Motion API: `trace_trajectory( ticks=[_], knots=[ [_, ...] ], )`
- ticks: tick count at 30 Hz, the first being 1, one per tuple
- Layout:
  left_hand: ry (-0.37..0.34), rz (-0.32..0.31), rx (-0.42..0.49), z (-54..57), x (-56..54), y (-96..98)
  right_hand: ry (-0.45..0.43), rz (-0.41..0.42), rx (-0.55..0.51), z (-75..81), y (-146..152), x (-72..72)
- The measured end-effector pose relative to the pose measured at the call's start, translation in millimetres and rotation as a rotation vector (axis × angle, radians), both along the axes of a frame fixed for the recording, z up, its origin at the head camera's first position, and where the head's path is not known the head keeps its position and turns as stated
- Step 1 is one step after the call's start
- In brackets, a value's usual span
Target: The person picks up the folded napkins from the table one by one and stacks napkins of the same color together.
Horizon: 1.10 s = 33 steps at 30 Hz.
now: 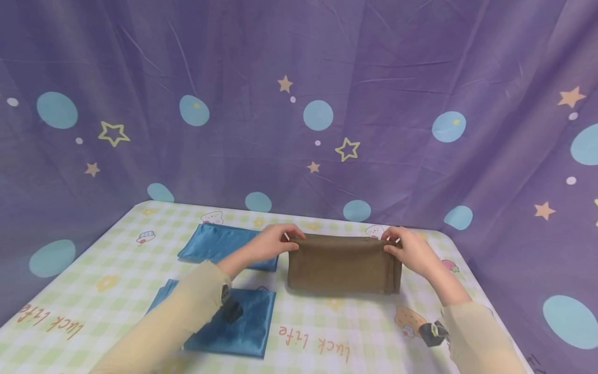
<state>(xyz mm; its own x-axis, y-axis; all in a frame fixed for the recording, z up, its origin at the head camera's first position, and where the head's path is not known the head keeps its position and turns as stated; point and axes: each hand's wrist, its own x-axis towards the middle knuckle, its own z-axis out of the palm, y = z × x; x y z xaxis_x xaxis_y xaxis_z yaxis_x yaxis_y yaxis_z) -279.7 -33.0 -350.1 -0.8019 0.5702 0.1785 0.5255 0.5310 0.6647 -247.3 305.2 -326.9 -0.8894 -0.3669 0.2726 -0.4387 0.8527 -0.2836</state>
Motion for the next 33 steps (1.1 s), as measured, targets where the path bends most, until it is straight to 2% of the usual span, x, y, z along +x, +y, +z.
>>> trace_trajectory(
  ticks=[12, 24, 33],
  knots=[
    [0.020, 0.057, 0.019, 1.9, -10.2, -0.4, 0.034, -0.009, 0.002, 5.5, -5, -9.8],
    [-0.004, 0.162, 0.039, 4.8, -19.1, 6.8, 0.076, -0.031, -0.004, 7.6, -4, -18.6],
    [-0.002, 0.201, 0.022, 6.0, -24.7, 10.9, 0.031, -0.048, 0.021, 11.0, -4, -27.2]
  ],
)
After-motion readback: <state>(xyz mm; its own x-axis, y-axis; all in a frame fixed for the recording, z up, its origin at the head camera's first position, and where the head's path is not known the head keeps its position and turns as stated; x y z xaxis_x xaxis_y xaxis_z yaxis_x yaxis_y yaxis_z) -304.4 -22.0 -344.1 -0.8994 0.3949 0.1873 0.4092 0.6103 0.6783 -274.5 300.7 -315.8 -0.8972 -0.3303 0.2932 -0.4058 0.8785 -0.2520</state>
